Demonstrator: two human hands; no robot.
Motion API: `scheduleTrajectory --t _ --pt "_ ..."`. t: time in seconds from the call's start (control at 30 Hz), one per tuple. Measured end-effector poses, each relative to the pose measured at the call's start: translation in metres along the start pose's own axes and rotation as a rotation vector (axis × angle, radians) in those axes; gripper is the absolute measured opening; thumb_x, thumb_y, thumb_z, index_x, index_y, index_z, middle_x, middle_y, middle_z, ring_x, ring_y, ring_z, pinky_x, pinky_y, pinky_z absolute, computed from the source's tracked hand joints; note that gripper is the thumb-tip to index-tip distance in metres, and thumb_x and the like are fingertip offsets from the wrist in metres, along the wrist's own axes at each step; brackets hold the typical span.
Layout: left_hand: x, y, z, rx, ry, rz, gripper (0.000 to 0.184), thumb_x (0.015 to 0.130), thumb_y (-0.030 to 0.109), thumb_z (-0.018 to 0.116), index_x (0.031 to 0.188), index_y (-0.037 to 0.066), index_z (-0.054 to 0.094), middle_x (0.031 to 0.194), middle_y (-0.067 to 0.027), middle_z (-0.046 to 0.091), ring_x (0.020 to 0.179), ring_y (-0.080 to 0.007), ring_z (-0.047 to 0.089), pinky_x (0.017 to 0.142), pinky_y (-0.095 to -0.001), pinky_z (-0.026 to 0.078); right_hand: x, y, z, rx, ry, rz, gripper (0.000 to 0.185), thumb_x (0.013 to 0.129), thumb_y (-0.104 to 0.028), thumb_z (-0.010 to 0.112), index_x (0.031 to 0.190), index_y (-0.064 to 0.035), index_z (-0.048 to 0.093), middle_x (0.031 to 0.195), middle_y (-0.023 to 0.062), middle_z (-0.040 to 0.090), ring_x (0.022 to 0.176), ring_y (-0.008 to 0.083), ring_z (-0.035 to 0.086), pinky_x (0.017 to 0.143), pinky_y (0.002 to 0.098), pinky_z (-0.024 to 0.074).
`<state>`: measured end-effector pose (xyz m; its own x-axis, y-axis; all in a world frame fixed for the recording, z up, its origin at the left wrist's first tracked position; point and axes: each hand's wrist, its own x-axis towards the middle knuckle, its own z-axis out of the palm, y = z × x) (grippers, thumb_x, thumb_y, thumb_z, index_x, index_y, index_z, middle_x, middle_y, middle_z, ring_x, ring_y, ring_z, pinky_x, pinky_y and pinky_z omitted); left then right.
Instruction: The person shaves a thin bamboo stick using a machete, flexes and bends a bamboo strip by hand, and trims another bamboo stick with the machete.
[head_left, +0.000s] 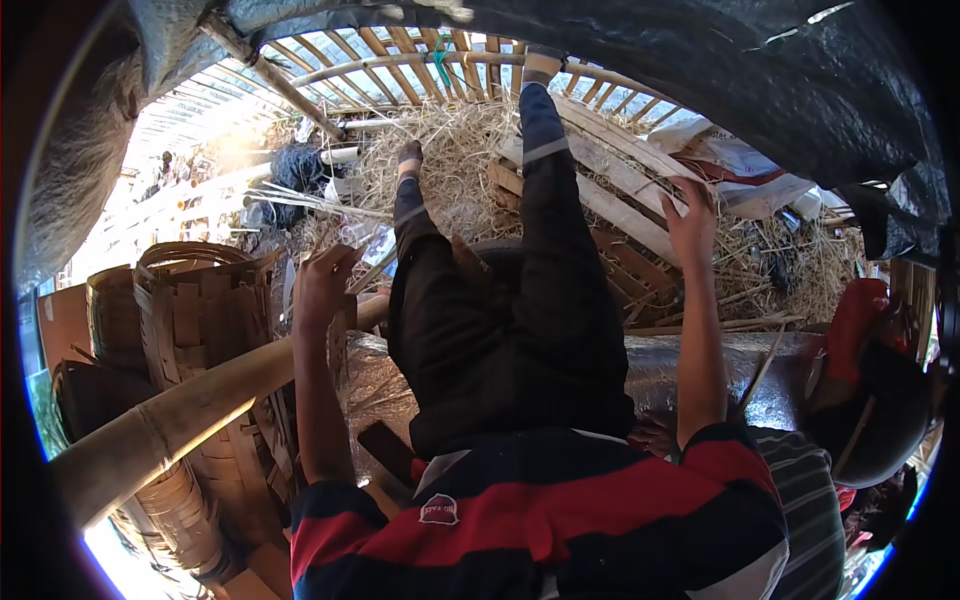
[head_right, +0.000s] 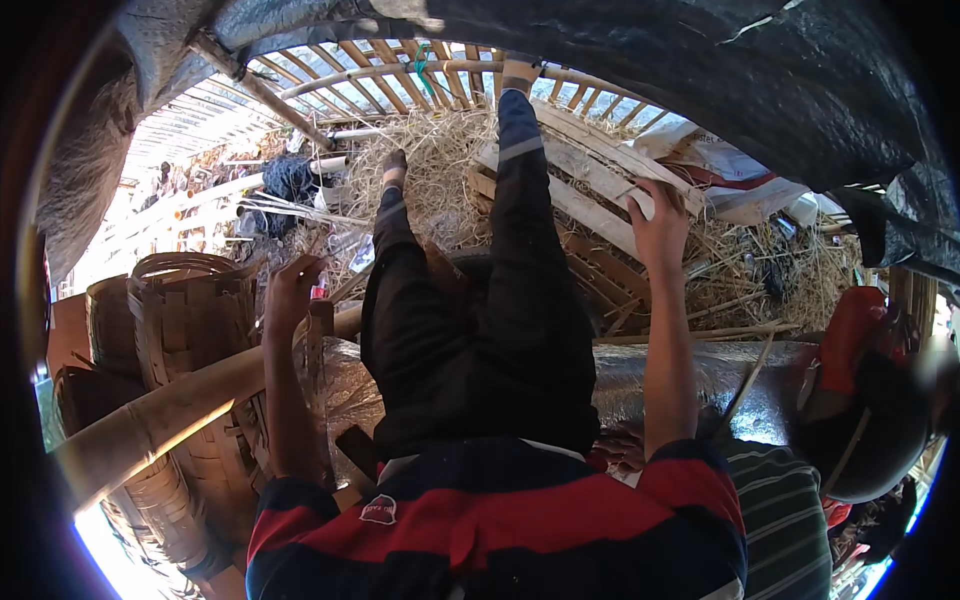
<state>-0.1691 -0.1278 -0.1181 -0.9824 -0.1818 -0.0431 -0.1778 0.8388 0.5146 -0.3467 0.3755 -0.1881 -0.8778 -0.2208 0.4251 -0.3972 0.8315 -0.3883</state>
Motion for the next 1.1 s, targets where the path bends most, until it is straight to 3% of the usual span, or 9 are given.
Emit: scheduleTrajectory --t 0.03,0.1,0.17,0.27,0.37,0.4,0.6,0.83,1.1 --pt "-0.003 -0.003 -0.001 -0.038 0.025 -0.11 0.016 0.091 0.021 0.066 0.093 0.005 0.068 0.073 -0.0124 0.065 0.061 -0.0231 0.062 0.058 -0.0354 0.046 -0.015 0.008 0.012 -0.031 0.016 0.116 0.03 0.082 -0.018 0.073 0.11 -0.0118 0.065 0.106 0.0108 0.069 0.092 0.0326 0.065 0.087 0.0444 0.0479" --pt "-0.008 -0.007 0.0 -0.074 0.044 -0.23 0.016 0.092 0.019 0.064 0.093 0.004 0.068 0.069 -0.0122 0.062 0.058 -0.0193 0.059 0.057 -0.034 0.045 -0.049 -0.006 0.033 0.036 -0.406 0.467 0.032 0.085 -0.019 0.069 0.115 -0.0109 0.064 0.111 0.0121 0.067 0.106 0.0341 0.061 0.089 0.0443 0.0484" --pt "-0.01 -0.005 0.005 -0.235 0.146 -0.257 0.019 0.095 0.02 0.061 0.093 0.002 0.067 0.066 -0.0053 0.057 0.058 -0.011 0.051 0.055 -0.0292 0.041 -0.091 -0.001 0.078 0.117 -0.897 0.478 0.038 0.088 -0.022 0.065 0.123 -0.0068 0.06 0.118 0.0107 0.065 0.109 0.0318 0.062 0.089 0.0419 0.0496" --pt "-0.002 0.012 0.01 -0.366 0.295 -0.261 0.023 0.098 0.02 0.058 0.091 0.0 0.067 0.065 0.0014 0.053 0.058 -0.0051 0.043 0.054 -0.0244 0.034 -0.151 -0.017 0.132 0.121 -1.17 0.403 0.038 0.088 -0.022 0.065 0.123 -0.0064 0.059 0.119 0.0109 0.065 0.109 0.0315 0.062 0.089 0.0418 0.0498" --pt "0.009 0.026 0.016 -0.684 0.534 -0.226 0.023 0.101 0.019 0.053 0.095 0.001 0.065 0.067 0.0018 0.054 0.059 -0.0044 0.041 0.056 -0.0213 0.03 -0.187 -0.034 0.161 0.085 -1.183 0.398 0.039 0.089 -0.021 0.065 0.124 -0.006 0.059 0.119 0.0112 0.065 0.109 0.0311 0.062 0.089 0.0416 0.05" --pt "0.011 0.033 0.019 -0.797 0.582 -0.298 0.022 0.101 0.02 0.053 0.098 0.002 0.065 0.068 0.0017 0.055 0.058 -0.0036 0.041 0.055 -0.0208 0.03 -0.194 -0.037 0.165 0.08 -1.184 0.398 0.039 0.089 -0.021 0.064 0.124 -0.0059 0.059 0.119 0.0112 0.065 0.109 0.0309 0.062 0.089 0.0416 0.05" --pt "0.014 0.045 0.034 -0.864 0.503 -0.207 0.023 0.102 0.021 0.053 0.098 0.002 0.065 0.066 0.002 0.054 0.056 -0.0023 0.04 0.052 -0.0204 0.029 -0.213 -0.037 0.168 0.078 -1.164 0.426 0.039 0.089 -0.02 0.064 0.124 -0.0051 0.058 0.119 0.0117 0.065 0.108 0.0302 0.063 0.089 0.0414 0.0504" --pt "0.014 0.059 0.041 -0.833 0.483 -0.303 0.025 0.102 0.025 0.052 0.098 0.003 0.063 0.064 0.0029 0.052 0.053 -0.0009 0.037 0.049 -0.02 0.025 -0.224 -0.036 0.167 0.109 -1.147 0.446 0.04 0.089 -0.02 0.064 0.125 -0.0042 0.057 0.12 0.0122 0.065 0.107 0.0293 0.063 0.089 0.0411 0.0508" --pt "0.007 0.081 0.027 -0.849 0.516 -0.278 0.025 0.102 0.024 0.053 0.098 0.002 0.063 0.064 0.0029 0.05 0.054 -0.0011 0.036 0.049 -0.0206 0.024 -0.229 -0.034 0.17 0.138 -1.142 0.422 0.04 0.089 -0.019 0.063 0.126 -0.0032 0.056 0.12 0.0127 0.064 0.106 0.0282 0.064 0.089 0.0407 0.0513"
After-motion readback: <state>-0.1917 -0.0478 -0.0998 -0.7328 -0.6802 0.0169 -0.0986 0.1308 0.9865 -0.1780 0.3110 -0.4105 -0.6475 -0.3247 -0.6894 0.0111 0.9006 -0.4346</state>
